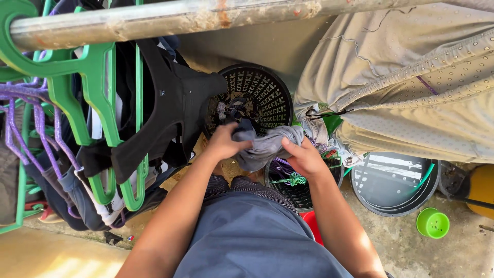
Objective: Hanging several items of laundry, including shirts, pants, and socks, onto hangers and a clothesline in an outdoor area.
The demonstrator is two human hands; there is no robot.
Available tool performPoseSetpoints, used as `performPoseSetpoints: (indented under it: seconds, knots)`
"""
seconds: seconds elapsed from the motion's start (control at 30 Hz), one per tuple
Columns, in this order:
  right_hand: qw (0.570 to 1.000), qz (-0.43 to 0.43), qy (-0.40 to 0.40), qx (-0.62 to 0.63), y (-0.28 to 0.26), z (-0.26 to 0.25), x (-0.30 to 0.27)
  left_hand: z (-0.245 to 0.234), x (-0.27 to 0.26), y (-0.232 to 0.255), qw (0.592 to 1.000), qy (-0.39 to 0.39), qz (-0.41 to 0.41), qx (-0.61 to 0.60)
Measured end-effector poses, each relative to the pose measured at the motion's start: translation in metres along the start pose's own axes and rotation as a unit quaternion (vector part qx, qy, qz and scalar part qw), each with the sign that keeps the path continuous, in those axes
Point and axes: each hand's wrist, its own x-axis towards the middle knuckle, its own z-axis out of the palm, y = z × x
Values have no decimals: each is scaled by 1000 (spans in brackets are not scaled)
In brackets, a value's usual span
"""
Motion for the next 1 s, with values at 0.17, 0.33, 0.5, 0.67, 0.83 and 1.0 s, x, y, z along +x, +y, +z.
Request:
performPoseSetpoints:
  seconds: [0.17,0.33,0.5,0.67,0.83,1.0]
  knots:
    - [997,-19,-52,59,2,2,-2,38,21,-32,989,-90,108,-56]
    - [998,-31,-43,-20,-18,11,2,17,30,-33,997,34,43,-45]
    - [950,44,261,-167,20,-55,7,-23,16,-12,911,205,-88,-346]
    - [883,55,351,-305,59,-86,13,-40,4,33,874,64,-72,-477]
    - [810,8,355,-466,75,-68,24,-26,6,52,843,-15,-61,-535]
    - [989,-13,144,-7,80,-7,32,-7,3,73,817,-7,-46,-574]
